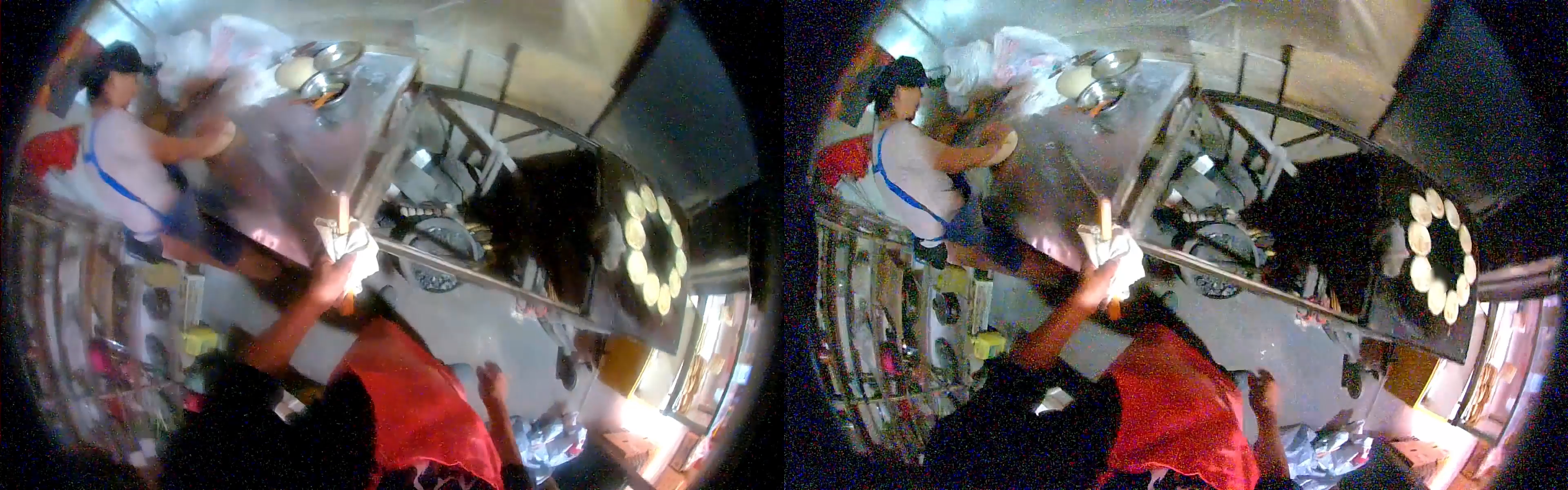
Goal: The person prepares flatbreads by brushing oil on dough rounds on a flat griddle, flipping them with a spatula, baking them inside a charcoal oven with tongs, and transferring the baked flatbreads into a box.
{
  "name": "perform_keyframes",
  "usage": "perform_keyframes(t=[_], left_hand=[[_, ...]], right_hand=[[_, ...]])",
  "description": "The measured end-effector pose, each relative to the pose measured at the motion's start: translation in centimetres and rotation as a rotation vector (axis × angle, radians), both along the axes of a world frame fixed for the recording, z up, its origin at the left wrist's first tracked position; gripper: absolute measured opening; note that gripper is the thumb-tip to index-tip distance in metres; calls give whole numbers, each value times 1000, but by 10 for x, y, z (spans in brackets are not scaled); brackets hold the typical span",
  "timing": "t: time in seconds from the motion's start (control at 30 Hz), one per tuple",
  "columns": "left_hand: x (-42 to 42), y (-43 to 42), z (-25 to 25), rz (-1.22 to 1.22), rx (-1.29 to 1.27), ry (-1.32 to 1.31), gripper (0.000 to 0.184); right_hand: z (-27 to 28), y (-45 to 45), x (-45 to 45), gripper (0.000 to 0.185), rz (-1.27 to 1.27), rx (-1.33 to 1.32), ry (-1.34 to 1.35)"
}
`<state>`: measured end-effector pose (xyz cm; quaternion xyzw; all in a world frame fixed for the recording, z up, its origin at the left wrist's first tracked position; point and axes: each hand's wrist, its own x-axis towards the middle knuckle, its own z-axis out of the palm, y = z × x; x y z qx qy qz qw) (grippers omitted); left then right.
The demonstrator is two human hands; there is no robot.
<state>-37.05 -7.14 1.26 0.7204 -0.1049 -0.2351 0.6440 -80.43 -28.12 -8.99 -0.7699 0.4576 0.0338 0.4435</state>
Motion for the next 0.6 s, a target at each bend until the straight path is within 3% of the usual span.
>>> perform_keyframes(t=[0.03, 0.1, 0.17, 0.2, 0.3, 0.4, 0.5, 0.6], left_hand=[[23, 26, -31, -10, 42, -44, 31], [46, 65, -69, -400, 513, -406, 27], [51, 60, -2, -476, 534, -445, 39], [45, 43, 42, -130, 83, -116, 56], [43, 66, 64, -243, 359, -415, 56], [30, 98, 65, -275, 492, -525, 57], [22, 117, 70, -266, 523, -520, 58], [20, 127, 72, -247, 545, -526, 58]], right_hand=[[13, 0, 45, 36, 81, -66, -24], [30, 4, 149, 31, 269, -209, -149], [66, 18, 252, 26, 386, -249, -329], [95, 24, 305, 26, 395, -221, -426], [108, 42, 427, 28, 662, -387, -379], [110, 64, 523, 26, 767, -568, -474], [109, 74, 587, 41, 929, -623, -205], [115, 93, 624, 40, 822, -533, -85]])
